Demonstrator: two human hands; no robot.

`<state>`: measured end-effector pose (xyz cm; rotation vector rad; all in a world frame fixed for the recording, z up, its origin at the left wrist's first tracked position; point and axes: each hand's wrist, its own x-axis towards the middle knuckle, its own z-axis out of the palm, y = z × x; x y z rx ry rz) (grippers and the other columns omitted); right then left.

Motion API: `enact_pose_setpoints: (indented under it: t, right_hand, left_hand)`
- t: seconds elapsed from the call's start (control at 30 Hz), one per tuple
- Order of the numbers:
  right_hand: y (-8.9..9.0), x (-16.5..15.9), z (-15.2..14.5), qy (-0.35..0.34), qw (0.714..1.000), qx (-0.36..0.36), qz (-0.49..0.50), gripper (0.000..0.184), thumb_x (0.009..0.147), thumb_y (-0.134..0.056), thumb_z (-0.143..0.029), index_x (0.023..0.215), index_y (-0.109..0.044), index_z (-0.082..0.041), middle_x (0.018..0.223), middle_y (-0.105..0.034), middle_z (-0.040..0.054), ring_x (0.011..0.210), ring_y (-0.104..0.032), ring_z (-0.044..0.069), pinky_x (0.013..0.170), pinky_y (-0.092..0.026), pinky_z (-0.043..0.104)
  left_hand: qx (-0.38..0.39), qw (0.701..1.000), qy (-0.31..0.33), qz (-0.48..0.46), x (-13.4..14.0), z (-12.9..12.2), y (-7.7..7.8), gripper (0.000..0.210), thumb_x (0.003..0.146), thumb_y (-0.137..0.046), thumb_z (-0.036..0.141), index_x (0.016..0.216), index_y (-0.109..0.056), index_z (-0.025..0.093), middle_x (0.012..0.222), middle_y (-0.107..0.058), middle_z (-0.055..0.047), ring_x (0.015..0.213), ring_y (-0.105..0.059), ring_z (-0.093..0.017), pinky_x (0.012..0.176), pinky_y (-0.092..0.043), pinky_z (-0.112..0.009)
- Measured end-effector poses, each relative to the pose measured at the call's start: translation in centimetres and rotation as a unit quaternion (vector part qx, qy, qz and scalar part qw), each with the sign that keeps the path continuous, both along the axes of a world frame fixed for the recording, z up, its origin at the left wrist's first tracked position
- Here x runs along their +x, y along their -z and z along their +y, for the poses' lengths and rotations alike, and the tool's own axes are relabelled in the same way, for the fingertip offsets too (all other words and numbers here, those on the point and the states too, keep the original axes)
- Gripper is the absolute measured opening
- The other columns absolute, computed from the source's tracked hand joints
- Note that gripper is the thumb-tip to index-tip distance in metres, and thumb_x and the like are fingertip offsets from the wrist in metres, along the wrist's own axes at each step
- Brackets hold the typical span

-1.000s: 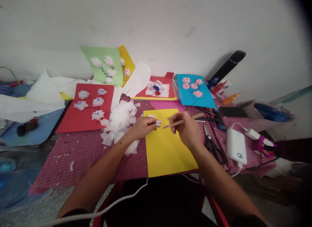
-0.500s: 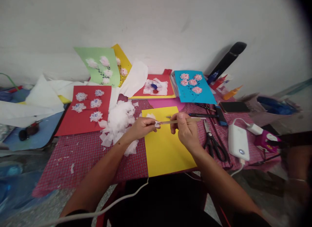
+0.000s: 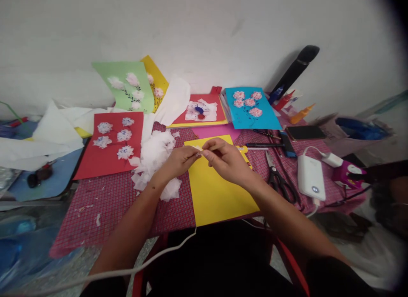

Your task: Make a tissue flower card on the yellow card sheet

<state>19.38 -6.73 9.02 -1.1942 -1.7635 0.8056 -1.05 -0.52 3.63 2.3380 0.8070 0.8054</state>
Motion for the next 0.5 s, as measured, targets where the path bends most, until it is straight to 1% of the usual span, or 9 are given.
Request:
enact_pose_setpoints:
  t: [0.1,0.17,0.23,0.33,0.5]
  right_hand:
    - [0.6,-0.1,-0.1,0.008,1.0,0.025,0.001,0.019,0.1,-0.059,-0.039,0.094,-0.068,-0.023,0.095,-0.072,0.0051,0.075,-0.067,0.017,0.068,-0.051,0.03]
    - [1.4,0.0,-0.1,0.024,0.999,0.02,-0.009,0.021,0.1,-0.06,-0.04,0.093,-0.07,-0.023,0.093,-0.073,0.0049,0.073,-0.068,0.016,0.067,-0.051,0.03]
    - [2.3,0.2,-0.2,0.039,0.999,0.005,-0.019,0.022,0.099,-0.06,-0.04,0.093,-0.071,-0.022,0.091,-0.073,0.0052,0.071,-0.068,0.017,0.067,-0.051,0.029]
    - [3.5,0.3,-0.5,0.043,0.998,-0.004,-0.044,0.022,0.099,-0.059,-0.038,0.092,-0.072,-0.022,0.092,-0.075,0.0062,0.075,-0.07,0.018,0.068,-0.051,0.03]
    - [5.5,0.2,-1.7,0.024,0.997,0.007,-0.077,0.017,0.1,-0.058,-0.033,0.101,-0.072,-0.023,0.092,-0.077,0.0053,0.081,-0.072,0.02,0.072,-0.052,0.031]
  left_hand:
    - [0.051,0.999,0.018,0.004,-0.3,0.3,0.4,0.028,0.107,-0.047,0.033,0.104,-0.071,0.018,0.103,-0.074,-0.008,0.098,-0.068,-0.019,0.089,-0.052,-0.033]
    - [0.072,0.997,0.024,0.027,-0.3,0.5,0.9,0.028,0.107,-0.047,0.031,0.102,-0.071,0.017,0.103,-0.072,-0.009,0.1,-0.066,-0.02,0.09,-0.052,-0.033]
    - [0.08,0.995,0.02,0.064,-0.2,0.6,1.2,0.029,0.107,-0.047,0.03,0.102,-0.072,0.017,0.101,-0.07,-0.009,0.098,-0.064,-0.02,0.087,-0.051,-0.033]
    - [0.087,0.989,0.008,0.121,-0.1,0.5,1.4,0.027,0.105,-0.05,0.028,0.099,-0.073,0.016,0.095,-0.066,-0.008,0.092,-0.062,-0.02,0.082,-0.049,-0.032]
    - [0.092,0.976,-0.002,0.196,0.0,0.4,1.5,0.022,0.1,-0.058,0.028,0.093,-0.076,0.017,0.091,-0.063,-0.008,0.087,-0.06,-0.021,0.078,-0.046,-0.033]
